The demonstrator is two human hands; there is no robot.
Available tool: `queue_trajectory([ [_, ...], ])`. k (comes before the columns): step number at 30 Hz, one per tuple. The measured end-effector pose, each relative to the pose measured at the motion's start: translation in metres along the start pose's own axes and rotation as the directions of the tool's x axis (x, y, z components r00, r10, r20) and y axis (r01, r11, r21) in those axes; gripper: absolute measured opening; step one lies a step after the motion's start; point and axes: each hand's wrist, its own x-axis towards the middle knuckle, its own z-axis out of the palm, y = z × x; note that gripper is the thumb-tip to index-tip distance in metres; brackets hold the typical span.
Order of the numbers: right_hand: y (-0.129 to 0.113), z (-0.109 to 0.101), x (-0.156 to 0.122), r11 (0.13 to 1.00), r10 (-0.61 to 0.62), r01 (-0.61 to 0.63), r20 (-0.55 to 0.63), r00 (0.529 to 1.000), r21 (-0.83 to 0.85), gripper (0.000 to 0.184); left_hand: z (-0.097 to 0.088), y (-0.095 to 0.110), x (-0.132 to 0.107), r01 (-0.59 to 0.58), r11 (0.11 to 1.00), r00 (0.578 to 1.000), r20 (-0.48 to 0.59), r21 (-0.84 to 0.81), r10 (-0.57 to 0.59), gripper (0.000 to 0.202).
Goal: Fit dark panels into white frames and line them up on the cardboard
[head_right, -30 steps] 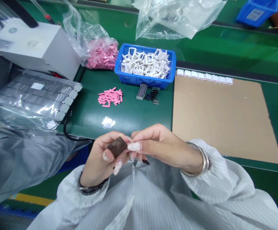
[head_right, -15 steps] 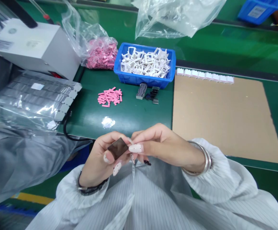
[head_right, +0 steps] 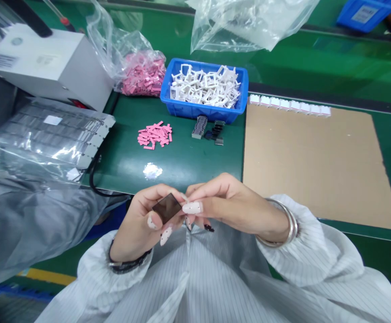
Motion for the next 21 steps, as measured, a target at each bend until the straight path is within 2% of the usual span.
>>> queue_trajectory([
  [13, 0.0041, 0.0010, 0.0012, 0.999, -0.014, 0.015, -0.026, 1.000, 0.033, 0.024, -0.0005, 0.0012, -0.0011, 0.024, 1.000, 0.997, -0.067, 0.016, -0.023, 0.033],
  [21, 0.0009, 0.0022, -0.0026, 0.994, -0.037, 0.031, -0.054, 0.998, -0.103, 0.029, 0.0032, 0.0046, 0.0006, 0.041, 0.999, 0.999, -0.036, 0.005, -0.041, 0.027],
])
